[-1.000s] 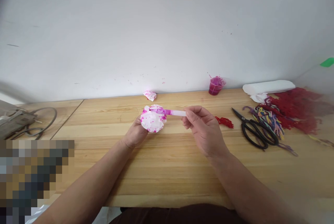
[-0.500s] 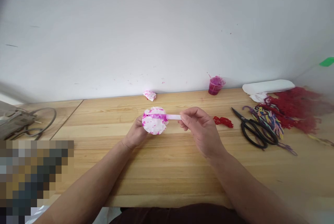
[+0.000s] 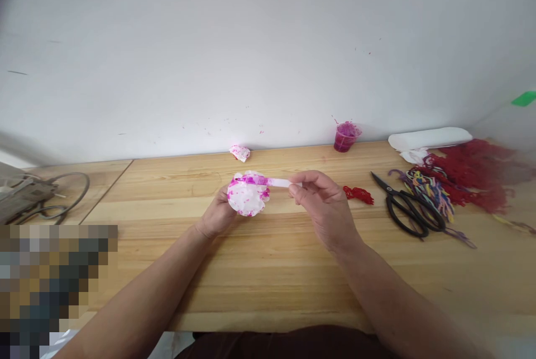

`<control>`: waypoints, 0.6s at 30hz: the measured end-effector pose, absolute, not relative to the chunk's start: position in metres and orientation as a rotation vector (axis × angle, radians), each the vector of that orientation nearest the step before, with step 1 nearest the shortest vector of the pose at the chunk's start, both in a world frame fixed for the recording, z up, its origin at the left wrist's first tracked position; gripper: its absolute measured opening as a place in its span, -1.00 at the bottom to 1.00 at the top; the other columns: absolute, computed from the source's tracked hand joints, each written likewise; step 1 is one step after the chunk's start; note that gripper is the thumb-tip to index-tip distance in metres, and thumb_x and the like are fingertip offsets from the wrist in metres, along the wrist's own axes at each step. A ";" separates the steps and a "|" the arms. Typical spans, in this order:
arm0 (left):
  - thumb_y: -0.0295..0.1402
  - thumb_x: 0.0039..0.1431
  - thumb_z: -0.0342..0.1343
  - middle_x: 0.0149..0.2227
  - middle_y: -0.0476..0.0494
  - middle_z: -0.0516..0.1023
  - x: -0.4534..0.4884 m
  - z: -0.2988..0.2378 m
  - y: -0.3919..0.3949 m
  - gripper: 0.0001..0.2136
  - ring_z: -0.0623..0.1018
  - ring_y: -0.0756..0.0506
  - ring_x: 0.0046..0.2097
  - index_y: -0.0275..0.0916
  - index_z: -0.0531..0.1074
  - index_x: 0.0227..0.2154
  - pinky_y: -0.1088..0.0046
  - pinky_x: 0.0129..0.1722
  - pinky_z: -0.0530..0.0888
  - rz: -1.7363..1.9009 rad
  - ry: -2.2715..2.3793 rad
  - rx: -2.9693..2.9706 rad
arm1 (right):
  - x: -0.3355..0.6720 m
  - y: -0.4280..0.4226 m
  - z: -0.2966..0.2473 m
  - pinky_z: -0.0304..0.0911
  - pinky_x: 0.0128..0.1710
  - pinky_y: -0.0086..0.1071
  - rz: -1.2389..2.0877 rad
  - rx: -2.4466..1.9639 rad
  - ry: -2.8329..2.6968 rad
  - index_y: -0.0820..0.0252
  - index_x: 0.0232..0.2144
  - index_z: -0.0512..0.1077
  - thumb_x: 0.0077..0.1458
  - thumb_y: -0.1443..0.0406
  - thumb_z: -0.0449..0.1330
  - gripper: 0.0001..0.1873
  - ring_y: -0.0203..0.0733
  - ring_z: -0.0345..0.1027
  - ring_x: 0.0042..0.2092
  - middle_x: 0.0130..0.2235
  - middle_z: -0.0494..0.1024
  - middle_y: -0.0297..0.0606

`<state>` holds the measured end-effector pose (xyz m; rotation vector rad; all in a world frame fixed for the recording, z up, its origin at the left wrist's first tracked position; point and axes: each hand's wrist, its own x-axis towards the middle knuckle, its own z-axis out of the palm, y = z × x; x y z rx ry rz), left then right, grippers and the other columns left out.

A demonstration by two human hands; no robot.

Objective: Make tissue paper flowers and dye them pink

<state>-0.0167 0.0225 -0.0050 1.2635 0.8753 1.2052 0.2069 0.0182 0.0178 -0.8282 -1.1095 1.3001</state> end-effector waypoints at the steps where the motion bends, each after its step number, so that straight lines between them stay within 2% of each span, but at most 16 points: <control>1: -0.04 0.04 0.41 -0.23 -0.20 0.71 -0.017 -0.005 0.023 -0.64 0.60 -0.12 -0.25 -0.24 0.70 -0.26 0.39 -0.21 0.52 1.212 0.872 1.264 | 0.207 0.018 0.017 0.25 -0.27 -0.40 1.318 -0.822 -1.109 -0.02 -0.30 0.65 0.05 0.22 0.48 -0.87 -0.33 0.32 -0.32 -0.35 0.54 -0.39; 6: -0.05 0.12 0.36 -0.09 -0.22 0.72 -0.019 -0.006 0.026 -0.65 0.64 -0.20 -0.07 -0.20 0.71 -0.16 0.35 -0.06 0.54 1.246 0.876 1.311 | 0.207 0.018 0.021 0.27 -0.29 -0.39 1.397 -0.781 -1.021 -0.03 -0.30 0.65 0.05 0.17 0.48 -0.85 -0.32 0.37 -0.35 -0.40 0.54 -0.40; 12: -0.02 0.11 0.36 -0.19 -0.23 0.73 -0.019 -0.007 0.025 -0.66 0.65 -0.17 -0.19 -0.22 0.71 -0.27 0.37 -0.15 0.55 1.242 0.873 1.314 | 0.204 0.019 0.028 0.21 -0.38 -0.43 1.373 -0.847 -1.025 0.06 -0.37 0.60 0.05 0.11 0.48 -0.79 -0.34 0.30 -0.41 -0.49 0.52 -0.38; 18: -0.06 0.18 0.32 -0.11 -0.21 0.73 -0.021 -0.010 0.026 -0.67 0.65 -0.18 -0.11 -0.20 0.70 -0.16 0.36 -0.08 0.55 1.244 0.860 1.356 | 0.205 0.017 0.027 0.17 -0.43 -0.45 1.420 -0.938 -1.028 0.11 -0.43 0.55 0.04 0.04 0.48 -0.68 -0.35 0.28 -0.44 -0.50 0.52 -0.37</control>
